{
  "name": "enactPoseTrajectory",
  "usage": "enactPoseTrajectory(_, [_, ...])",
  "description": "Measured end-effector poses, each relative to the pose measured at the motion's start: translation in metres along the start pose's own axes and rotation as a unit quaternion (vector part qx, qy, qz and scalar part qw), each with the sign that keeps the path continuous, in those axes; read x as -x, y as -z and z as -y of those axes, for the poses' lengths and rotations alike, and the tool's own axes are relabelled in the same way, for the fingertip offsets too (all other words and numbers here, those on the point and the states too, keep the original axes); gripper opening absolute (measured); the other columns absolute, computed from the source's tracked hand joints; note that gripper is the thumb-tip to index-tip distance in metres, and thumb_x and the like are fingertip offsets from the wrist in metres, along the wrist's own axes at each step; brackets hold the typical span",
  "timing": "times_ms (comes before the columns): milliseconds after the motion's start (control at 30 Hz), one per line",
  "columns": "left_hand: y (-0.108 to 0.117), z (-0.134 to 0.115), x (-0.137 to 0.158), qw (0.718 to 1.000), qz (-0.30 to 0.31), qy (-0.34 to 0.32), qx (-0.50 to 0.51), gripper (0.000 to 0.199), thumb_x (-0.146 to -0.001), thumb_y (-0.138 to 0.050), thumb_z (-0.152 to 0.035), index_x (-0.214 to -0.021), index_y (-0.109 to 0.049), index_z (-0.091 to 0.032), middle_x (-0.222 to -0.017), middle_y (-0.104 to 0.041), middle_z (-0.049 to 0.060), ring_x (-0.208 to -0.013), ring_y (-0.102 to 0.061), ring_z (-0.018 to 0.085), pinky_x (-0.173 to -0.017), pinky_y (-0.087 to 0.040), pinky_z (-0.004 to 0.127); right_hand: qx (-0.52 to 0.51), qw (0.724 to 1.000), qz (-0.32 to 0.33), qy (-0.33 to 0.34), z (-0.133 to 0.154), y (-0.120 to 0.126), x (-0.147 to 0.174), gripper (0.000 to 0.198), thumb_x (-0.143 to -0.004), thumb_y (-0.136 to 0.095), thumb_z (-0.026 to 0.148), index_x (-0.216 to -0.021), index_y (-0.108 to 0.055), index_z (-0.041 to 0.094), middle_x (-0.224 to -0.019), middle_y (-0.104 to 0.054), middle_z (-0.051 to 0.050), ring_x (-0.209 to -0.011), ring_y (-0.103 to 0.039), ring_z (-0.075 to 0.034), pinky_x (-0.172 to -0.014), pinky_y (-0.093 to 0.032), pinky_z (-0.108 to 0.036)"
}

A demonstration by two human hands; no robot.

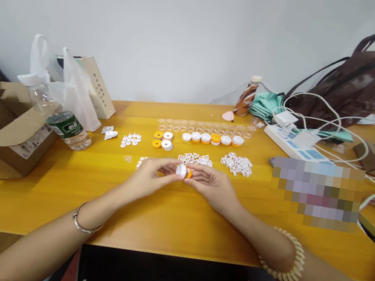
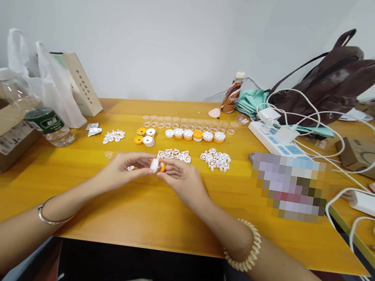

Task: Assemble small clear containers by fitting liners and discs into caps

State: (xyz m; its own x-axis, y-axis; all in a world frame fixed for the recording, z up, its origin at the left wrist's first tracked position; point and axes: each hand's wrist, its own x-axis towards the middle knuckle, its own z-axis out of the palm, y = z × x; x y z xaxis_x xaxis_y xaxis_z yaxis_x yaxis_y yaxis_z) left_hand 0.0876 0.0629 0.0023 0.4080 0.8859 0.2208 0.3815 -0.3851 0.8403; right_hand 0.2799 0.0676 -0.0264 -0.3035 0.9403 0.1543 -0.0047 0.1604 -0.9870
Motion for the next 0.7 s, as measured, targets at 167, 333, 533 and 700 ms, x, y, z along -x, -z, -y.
enactPoseTrajectory(167, [-0.0035, -0.0028, 0.0025, 0.997, -0.022, -0.03, -0.074, 0.028, -0.08, -0.061, -0.029, -0.105, -0.063, -0.017, -0.09, -0.07, 0.006, -0.077, -0.064, 0.015, -0.072, -0.052, 0.028, -0.008, 1.0, 0.008, 0.001, 0.0004, -0.0008, 0.0011, 0.029, -0.067, -0.067, 0.019, -0.096, -0.066, 0.022, -0.083, -0.071, -0.001, -0.075, -0.067, -0.015, -0.082, -0.054, -0.034])
enactPoseTrajectory(333, [-0.0056, -0.0057, 0.0049, 0.989, -0.035, -0.049, -0.134, 0.027, -0.08, -0.06, -0.033, -0.102, -0.064, -0.017, -0.086, -0.069, 0.005, -0.073, -0.062, 0.014, -0.07, -0.05, 0.026, -0.016, 1.0, 0.002, -0.005, -0.0002, -0.0016, 0.0012, 0.029, -0.067, -0.066, 0.017, -0.095, -0.067, 0.023, -0.082, -0.071, 0.0, -0.076, -0.067, -0.016, -0.081, -0.054, -0.035])
enactPoseTrajectory(533, [-0.0074, -0.0064, 0.0054, 0.985, -0.043, -0.049, -0.161, 0.027, -0.08, -0.06, -0.035, -0.1, -0.065, -0.017, -0.083, -0.068, 0.005, -0.071, -0.061, 0.014, -0.069, -0.048, 0.026, -0.017, 1.0, 0.005, -0.011, -0.0008, -0.003, 0.0012, 0.028, -0.067, -0.067, 0.017, -0.094, -0.067, 0.022, -0.082, -0.072, 0.0, -0.077, -0.067, -0.015, -0.081, -0.054, -0.033])
enactPoseTrajectory(700, [-0.0088, -0.0046, 0.0051, 0.983, -0.043, -0.063, -0.166, 0.026, -0.082, -0.058, -0.034, -0.1, -0.065, -0.017, -0.084, -0.068, 0.005, -0.071, -0.06, 0.014, -0.07, -0.048, 0.027, -0.028, 0.999, -0.002, -0.017, 0.0017, -0.0048, 0.0027, 0.026, -0.067, -0.067, 0.018, -0.092, -0.066, 0.022, -0.082, -0.071, 0.001, -0.077, -0.067, -0.014, -0.081, -0.053, -0.031])
